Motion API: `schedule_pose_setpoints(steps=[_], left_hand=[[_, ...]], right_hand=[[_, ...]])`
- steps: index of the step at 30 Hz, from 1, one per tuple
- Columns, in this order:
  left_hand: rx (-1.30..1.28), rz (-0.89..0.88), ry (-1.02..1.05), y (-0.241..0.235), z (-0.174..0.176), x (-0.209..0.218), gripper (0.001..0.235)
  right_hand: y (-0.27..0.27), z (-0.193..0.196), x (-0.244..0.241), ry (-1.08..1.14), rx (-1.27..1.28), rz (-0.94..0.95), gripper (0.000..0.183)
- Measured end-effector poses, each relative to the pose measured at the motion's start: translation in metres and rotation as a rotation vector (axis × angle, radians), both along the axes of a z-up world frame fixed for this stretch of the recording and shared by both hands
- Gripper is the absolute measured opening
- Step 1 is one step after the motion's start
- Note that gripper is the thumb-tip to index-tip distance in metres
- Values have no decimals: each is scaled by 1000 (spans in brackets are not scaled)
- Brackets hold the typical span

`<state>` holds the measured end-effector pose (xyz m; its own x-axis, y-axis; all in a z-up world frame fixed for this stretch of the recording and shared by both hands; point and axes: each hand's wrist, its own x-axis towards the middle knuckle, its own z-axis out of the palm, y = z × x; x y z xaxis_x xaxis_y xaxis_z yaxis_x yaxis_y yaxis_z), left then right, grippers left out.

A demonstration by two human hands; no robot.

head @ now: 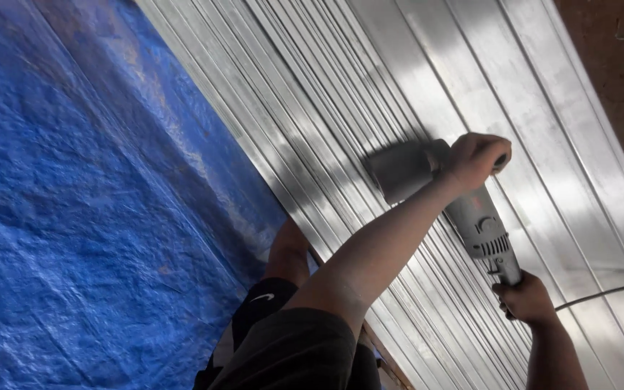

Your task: Polishing the surface of long metal profiles using a power burnishing tool to achieve a uniform finish.

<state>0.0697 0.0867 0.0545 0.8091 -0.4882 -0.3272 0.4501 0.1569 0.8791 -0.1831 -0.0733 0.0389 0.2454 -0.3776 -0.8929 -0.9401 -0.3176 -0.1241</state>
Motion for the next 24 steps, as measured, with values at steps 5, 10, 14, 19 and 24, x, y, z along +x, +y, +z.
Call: schedule_pose_setpoints(steps=[5, 10, 14, 19, 24], left_hand=[[57, 28, -65, 45, -21, 79, 38], [69, 55, -148, 95, -18, 165, 39], [65, 56, -227, 126, -10, 205, 41], [31, 92, -251, 142, -6, 234, 40], [124, 76, -270, 135, -9, 226, 37]], right_hand=[[45, -2, 83, -34, 18, 61, 19], [83, -13, 166, -89, 40, 51, 19], [102, -22, 210, -98, 20, 175, 18], [124, -13, 248, -107, 50, 200, 12], [120, -18, 241, -102, 45, 194, 14]])
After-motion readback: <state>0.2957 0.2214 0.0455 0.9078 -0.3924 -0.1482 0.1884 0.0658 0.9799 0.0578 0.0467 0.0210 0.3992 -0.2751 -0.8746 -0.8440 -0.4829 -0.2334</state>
